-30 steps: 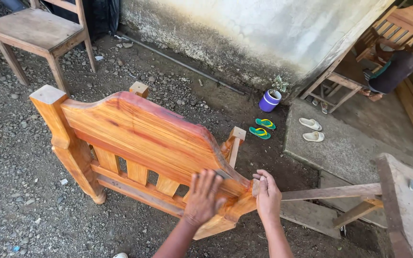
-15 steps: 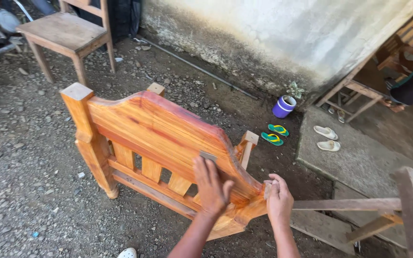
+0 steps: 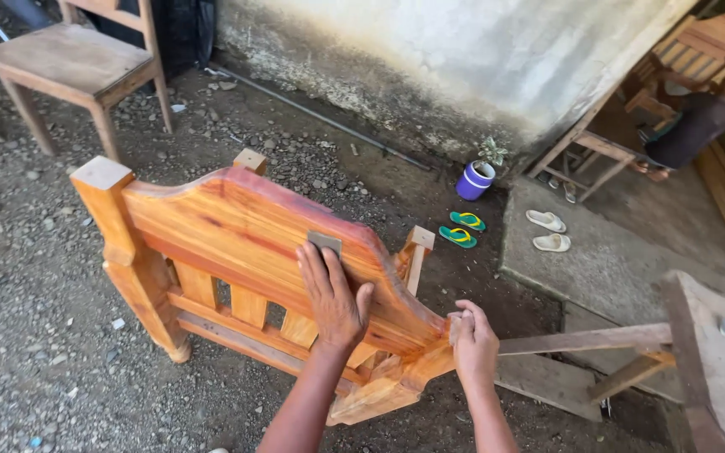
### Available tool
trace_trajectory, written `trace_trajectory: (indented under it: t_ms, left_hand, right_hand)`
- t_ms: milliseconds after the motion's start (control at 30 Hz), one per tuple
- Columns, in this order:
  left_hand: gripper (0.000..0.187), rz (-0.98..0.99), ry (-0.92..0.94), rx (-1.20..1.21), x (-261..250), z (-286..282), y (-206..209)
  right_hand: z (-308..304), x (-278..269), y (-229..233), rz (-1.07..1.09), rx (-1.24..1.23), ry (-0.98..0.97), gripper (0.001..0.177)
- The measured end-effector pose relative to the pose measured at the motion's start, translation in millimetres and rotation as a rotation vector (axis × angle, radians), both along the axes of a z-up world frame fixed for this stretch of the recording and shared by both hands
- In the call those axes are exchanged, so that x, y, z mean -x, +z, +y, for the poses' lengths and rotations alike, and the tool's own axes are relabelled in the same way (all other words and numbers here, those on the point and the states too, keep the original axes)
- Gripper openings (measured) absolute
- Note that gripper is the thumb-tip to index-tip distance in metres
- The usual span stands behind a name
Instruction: Sanding a wooden chair with sandpaper to smooth the wood surface.
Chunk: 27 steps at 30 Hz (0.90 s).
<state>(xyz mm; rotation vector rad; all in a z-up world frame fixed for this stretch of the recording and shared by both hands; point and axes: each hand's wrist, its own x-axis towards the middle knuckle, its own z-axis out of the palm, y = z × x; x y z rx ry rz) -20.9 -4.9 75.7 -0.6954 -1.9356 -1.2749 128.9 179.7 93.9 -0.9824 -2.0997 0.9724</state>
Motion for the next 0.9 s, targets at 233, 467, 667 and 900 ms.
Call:
trace_trajectory:
  t_ms: [233,467,667,900]
  left_hand:
    - [0.084,0.082,-0.206,0.334,-30.4,11.7,-70.0]
    - [0.081,0.098,-0.088,0.207,55.8,-43.2,-38.2]
    - [0.086,0.042,-0.099,0.088,85.8,-73.6,-8.2]
    - [0.066,0.259,-0.142,0.252,122.5,-96.2,-28.7]
  right_hand:
    - [-2.8,2.2,2.0,-0.049,-0.024,-0.020,0.029]
    - [-8.8,8.4,9.0,-0.034,0.029,-0.028,0.030]
    - [-3.0,14.7,-0.2,-0.287,-0.221,-0.115,0.037]
    - [-24.1,30.6,2.8,-0.439,-0.203,-0.333,0.041]
